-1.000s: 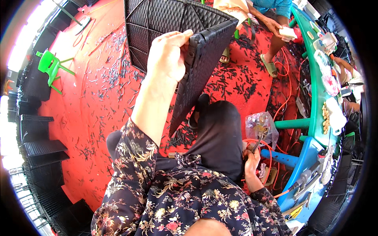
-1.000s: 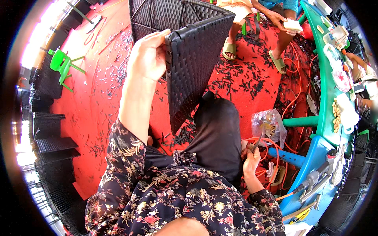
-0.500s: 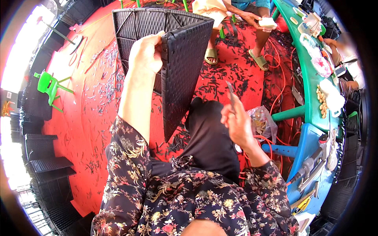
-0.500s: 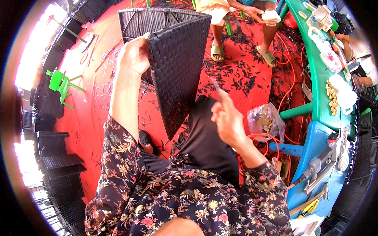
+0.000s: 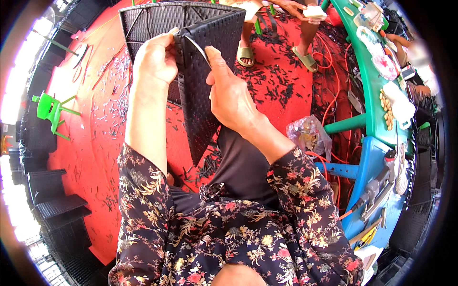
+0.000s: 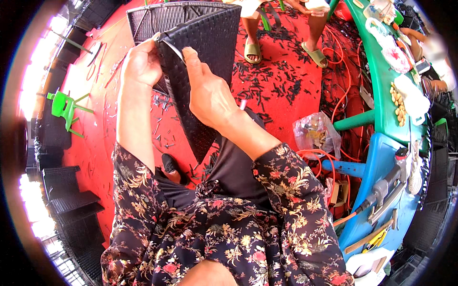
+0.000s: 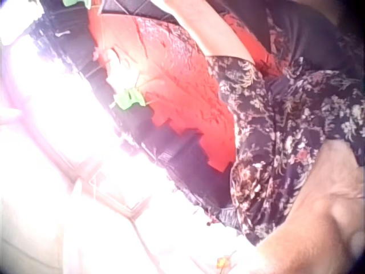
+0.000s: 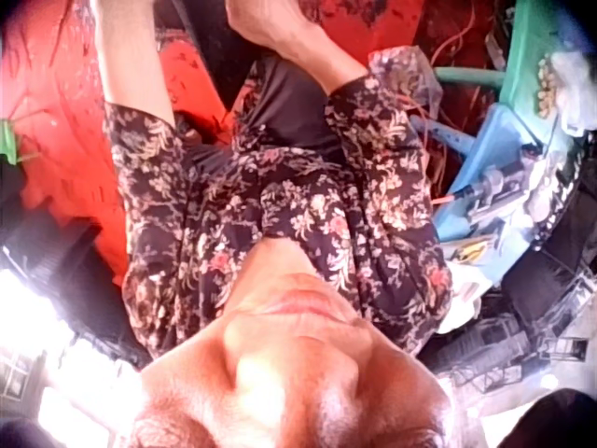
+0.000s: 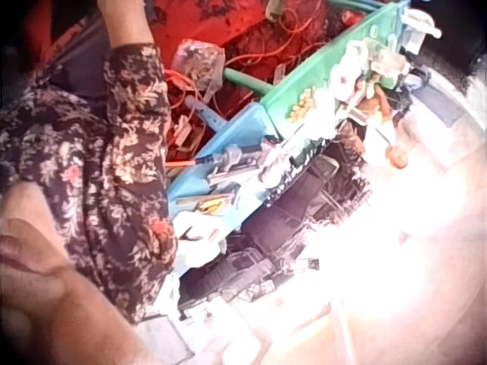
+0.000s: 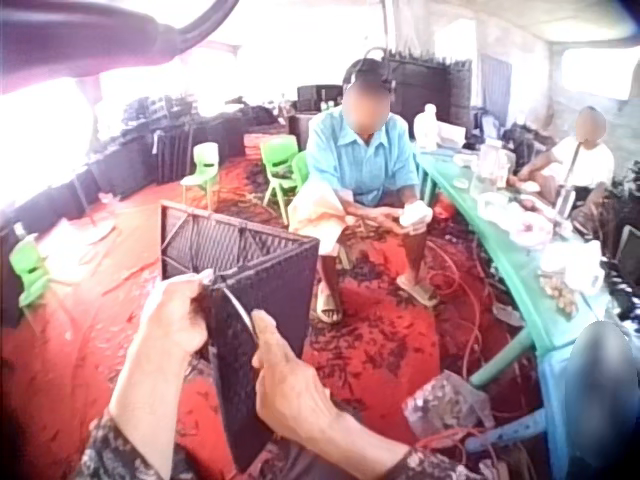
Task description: The person assembles a black wicker chair by hand and using shears, attaching plastic components and trimming materials.
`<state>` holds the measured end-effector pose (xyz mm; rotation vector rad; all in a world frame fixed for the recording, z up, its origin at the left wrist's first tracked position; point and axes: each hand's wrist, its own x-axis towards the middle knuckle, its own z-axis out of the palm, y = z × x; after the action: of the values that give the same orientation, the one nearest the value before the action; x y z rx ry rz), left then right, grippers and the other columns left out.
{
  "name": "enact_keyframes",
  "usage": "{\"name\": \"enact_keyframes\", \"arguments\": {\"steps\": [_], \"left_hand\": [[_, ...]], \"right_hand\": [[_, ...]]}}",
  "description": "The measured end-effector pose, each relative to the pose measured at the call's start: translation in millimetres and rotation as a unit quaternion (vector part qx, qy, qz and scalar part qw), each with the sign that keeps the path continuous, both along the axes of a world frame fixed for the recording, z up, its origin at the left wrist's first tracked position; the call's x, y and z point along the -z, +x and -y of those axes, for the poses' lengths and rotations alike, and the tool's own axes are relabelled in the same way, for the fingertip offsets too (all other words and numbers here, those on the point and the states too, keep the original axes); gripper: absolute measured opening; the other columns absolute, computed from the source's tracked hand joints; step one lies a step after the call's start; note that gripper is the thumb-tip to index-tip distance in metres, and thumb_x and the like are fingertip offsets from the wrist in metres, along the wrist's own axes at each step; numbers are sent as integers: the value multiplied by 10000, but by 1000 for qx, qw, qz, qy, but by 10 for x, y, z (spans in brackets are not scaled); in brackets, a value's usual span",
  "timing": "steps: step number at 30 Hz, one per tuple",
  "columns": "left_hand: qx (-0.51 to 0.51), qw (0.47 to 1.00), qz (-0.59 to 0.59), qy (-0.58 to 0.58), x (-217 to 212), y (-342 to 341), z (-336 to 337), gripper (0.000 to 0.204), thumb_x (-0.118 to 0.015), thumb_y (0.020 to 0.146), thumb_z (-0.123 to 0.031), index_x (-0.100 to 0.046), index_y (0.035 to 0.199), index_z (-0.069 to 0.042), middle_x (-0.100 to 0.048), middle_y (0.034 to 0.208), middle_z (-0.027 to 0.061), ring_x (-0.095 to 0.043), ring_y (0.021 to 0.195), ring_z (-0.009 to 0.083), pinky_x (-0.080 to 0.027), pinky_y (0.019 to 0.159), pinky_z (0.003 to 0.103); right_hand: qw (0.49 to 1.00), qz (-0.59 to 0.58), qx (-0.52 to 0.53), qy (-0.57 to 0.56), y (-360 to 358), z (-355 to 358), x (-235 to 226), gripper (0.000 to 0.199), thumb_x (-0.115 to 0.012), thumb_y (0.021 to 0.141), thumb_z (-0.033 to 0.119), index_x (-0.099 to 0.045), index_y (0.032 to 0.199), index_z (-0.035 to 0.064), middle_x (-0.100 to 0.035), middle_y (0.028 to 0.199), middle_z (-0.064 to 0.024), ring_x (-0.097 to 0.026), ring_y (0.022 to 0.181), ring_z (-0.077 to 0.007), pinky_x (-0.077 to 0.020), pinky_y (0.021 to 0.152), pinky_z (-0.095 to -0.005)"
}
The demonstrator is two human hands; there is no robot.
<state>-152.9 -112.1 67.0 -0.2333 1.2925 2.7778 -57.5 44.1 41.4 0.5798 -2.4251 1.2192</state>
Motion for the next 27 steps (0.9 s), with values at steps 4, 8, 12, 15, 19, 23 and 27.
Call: {"name": "enact_keyframes", "arguments": {"steps": [4, 8, 12, 15, 19, 23, 27], "left_hand": [[-22, 1000, -4, 17, 80, 11, 5, 110, -471, 822, -15, -572, 814, 26, -577, 710, 75, -572, 662, 173, -487, 629, 303], [-31, 998, 5, 55, 62, 87, -94, 109, -469, 808, 14, -551, 736, 8, -558, 684, 76, -548, 611, 167, -482, 611, 295], [-27, 999, 14, 24, 74, 70, -112, 244, -590, 782, -17, -501, 573, -105, -452, 534, -14, -436, 462, 101, -366, 449, 246], [-21, 999, -2, 33, 71, 139, -84, 227, -580, 781, 6, -520, 586, -92, -473, 545, -9, -446, 460, 100, -363, 438, 240], [22, 998, -38, 52, 102, 275, 16, 101, -534, 802, -2, -572, 716, -38, -578, 671, 46, -552, 585, 137, -458, 557, 263], [2, 999, -15, 41, 9, 418, 8, 114, -540, 809, -11, -587, 705, -17, -583, 653, 51, -545, 554, 136, -462, 556, 259], [54, 996, -43, 61, 39, 477, -7, 106, -539, 819, -17, -591, 726, -15, -593, 665, 51, -558, 563, 130, -475, 551, 252]], "right_hand": [[983, 163, -69, -50, 205, -339, 159, 484, -401, 785, -38, -316, 1254, 46, -525, 845, -185, -550, 734, -353, -449, 642, -417], [967, 255, -14, 18, 586, -836, 338, 365, -419, 802, -7, -391, 1164, 36, -534, 862, -199, -552, 793, -387, -444, 657, -432], [977, 165, 78, 112, 899, -1384, 406, 290, -475, 784, 19, -490, 1074, 15, -559, 851, -184, -574, 793, -353, -460, 657, -396], [964, 155, 148, 158, 1057, -1932, 226, 292, -528, 729, 27, -539, 1020, 8, -577, 864, -175, -584, 773, -312, -469, 667, -357], [896, 129, 317, 282, 1332, -2972, -174, 302, -527, 712, 9, -546, 1014, 13, -590, 868, -156, -576, 768, -313, -455, 704, -371], [778, 78, 434, 447, 1808, -4014, -589, 295, -511, 711, -15, -546, 1003, -1, -577, 869, -187, -557, 806, -343, -418, 744, -401], [729, 84, 515, 443, 2434, -5080, -426, 469, -504, 663, -72, -488, 1132, -78, -548, 1087, -267, -508, 1058, -382, -360, 925, -416]]}}
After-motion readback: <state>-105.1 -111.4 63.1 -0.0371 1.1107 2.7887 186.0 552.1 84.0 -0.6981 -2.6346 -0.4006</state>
